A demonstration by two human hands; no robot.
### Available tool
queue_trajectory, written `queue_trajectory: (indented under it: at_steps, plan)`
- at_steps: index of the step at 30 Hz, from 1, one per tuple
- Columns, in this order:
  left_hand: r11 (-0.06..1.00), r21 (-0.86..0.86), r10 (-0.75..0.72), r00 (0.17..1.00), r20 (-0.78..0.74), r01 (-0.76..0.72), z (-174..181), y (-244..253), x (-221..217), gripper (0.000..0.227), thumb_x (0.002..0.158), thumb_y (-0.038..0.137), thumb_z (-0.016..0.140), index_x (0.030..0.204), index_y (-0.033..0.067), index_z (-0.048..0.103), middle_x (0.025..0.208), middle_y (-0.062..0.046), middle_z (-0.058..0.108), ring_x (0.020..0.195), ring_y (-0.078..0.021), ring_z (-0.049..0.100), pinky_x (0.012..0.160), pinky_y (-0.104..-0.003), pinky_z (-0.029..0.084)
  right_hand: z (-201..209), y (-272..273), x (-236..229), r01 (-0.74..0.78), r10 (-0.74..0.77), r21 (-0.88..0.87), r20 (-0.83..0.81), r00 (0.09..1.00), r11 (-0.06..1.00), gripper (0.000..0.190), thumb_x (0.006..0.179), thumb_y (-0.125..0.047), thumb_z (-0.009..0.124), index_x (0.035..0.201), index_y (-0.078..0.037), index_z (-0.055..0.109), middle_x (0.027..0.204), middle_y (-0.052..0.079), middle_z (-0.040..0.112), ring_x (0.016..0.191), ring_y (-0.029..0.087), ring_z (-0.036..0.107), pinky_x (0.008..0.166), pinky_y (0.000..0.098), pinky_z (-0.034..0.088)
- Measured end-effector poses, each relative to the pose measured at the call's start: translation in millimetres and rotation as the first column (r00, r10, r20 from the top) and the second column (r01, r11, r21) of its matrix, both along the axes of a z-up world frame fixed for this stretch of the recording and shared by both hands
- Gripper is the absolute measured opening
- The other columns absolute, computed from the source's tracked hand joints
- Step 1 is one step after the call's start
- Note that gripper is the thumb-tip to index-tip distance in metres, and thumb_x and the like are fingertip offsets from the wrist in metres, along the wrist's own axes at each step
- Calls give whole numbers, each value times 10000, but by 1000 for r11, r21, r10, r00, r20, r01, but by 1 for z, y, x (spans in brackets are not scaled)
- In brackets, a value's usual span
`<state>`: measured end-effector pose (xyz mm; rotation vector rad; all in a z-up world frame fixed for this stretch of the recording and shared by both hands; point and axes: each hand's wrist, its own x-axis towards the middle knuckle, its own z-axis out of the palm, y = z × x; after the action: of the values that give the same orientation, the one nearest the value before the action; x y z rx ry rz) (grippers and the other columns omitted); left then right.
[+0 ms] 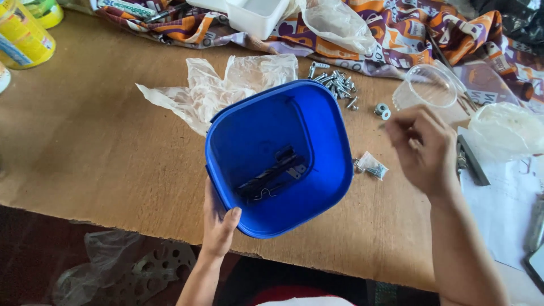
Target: Sorting and organizing various metal hardware items like screws, bolts, and washers into a blue bucket and a glass jar on a workbench.
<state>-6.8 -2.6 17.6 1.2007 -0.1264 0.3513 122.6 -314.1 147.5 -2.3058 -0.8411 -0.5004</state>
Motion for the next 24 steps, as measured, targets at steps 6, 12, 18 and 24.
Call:
queue_trajectory:
  at_steps: [6, 12, 18, 24]
  plan:
    - [1000, 9, -3, 1000, -18, 4, -3, 3, -1, 950, 901, 552, 686, 1585, 82, 223, 1515, -211, 458, 1385, -359, 518, 1121, -536, 514, -95, -42, 33, 179, -194, -87, -210, 958, 980, 100, 1027, -101, 666, 995, -14, 705, 936, 110, 709, 795, 215, 629, 704, 338, 546]
    - [1000, 20, 10, 999, -35, -9, -3, 2, -1, 1016, 909, 562, 660, 1622, 89, 113, 1602, -220, 369, 1464, -379, 440, 1179, -545, 448, -105, -31, 23, 119, -157, -198, -189, 969, 973, 150, 989, -185, 686, 955, -43, 721, 1020, 88, 663, 830, 217, 620, 759, 368, 486]
    - [1000, 8, 17, 999, -28, -16, -4, 3, -1, 979, 901, 590, 668, 1591, 64, 214, 1551, -214, 442, 1418, -367, 496, 1154, -531, 479, -109, -31, 23, 118, -171, -215, -246, 954, 969, 103, 955, -151, 692, 989, -72, 749, 1079, 92, 695, 954, 237, 678, 833, 398, 541]
    - [999, -46, -15, 1000, -14, 15, -12, 4, -3, 1039, 876, 577, 723, 1607, 98, 160, 1553, -233, 418, 1406, -394, 495, 1133, -563, 497, -94, -21, 14, 143, -155, -103, -119, 981, 984, 77, 967, -131, 732, 998, -63, 745, 987, 36, 713, 722, 142, 553, 704, 304, 471]
